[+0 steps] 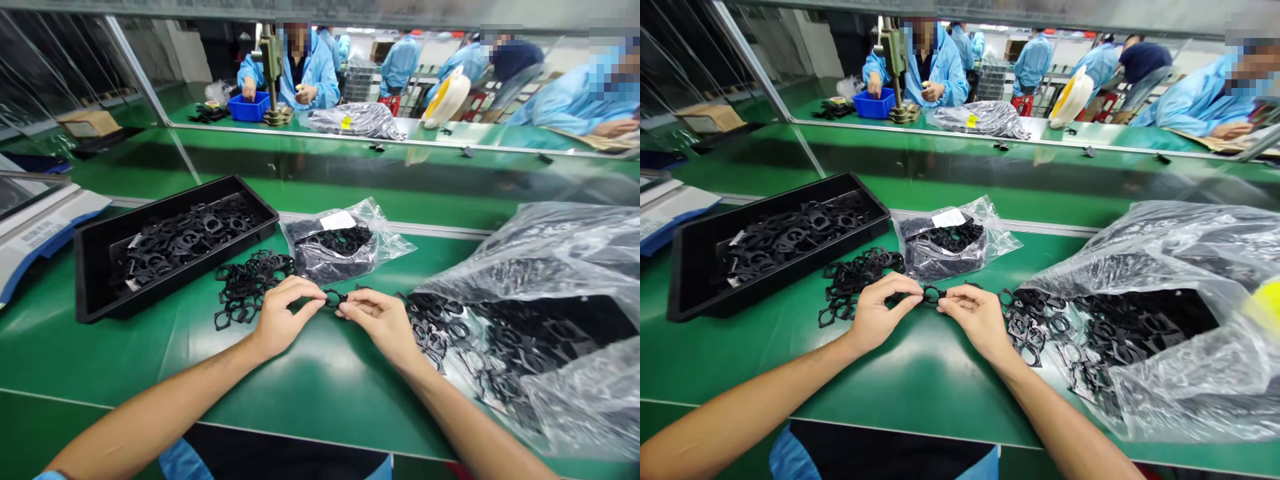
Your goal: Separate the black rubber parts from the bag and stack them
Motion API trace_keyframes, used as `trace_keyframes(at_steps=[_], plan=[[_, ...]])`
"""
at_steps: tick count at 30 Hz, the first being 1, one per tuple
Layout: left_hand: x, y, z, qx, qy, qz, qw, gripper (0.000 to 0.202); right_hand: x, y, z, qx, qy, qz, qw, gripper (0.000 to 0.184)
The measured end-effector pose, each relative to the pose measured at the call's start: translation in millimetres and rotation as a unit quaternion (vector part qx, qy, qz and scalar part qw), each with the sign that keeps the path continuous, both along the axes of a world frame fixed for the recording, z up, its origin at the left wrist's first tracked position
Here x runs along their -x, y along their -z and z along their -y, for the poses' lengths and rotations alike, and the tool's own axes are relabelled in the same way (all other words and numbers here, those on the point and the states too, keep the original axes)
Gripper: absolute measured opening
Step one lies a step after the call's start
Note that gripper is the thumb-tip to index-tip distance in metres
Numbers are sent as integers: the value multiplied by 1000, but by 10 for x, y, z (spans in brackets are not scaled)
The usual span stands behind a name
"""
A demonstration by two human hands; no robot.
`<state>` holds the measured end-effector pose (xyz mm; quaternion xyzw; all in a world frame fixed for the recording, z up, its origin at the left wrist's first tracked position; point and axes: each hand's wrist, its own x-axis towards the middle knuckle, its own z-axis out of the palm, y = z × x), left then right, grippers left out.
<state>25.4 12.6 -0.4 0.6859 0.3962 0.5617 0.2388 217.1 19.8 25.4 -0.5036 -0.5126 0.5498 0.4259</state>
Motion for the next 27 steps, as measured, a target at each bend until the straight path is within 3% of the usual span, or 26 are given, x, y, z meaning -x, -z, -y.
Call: trace_keyframes(at_steps=[6, 12, 20, 27], plan=[[-8, 22, 28, 40, 14, 51, 998, 5, 24, 35, 6, -5, 10, 0, 1000, 42], [4, 35, -8, 36, 6, -1, 999, 6, 48, 25, 26, 15, -41, -17, 999, 37], [28, 72, -35, 59, -6, -33, 998, 6, 62, 35, 30, 10, -38, -24, 999, 36], [45, 72, -29, 33, 2, -60, 998, 5, 57, 52, 30, 7, -35, -22, 999, 33]])
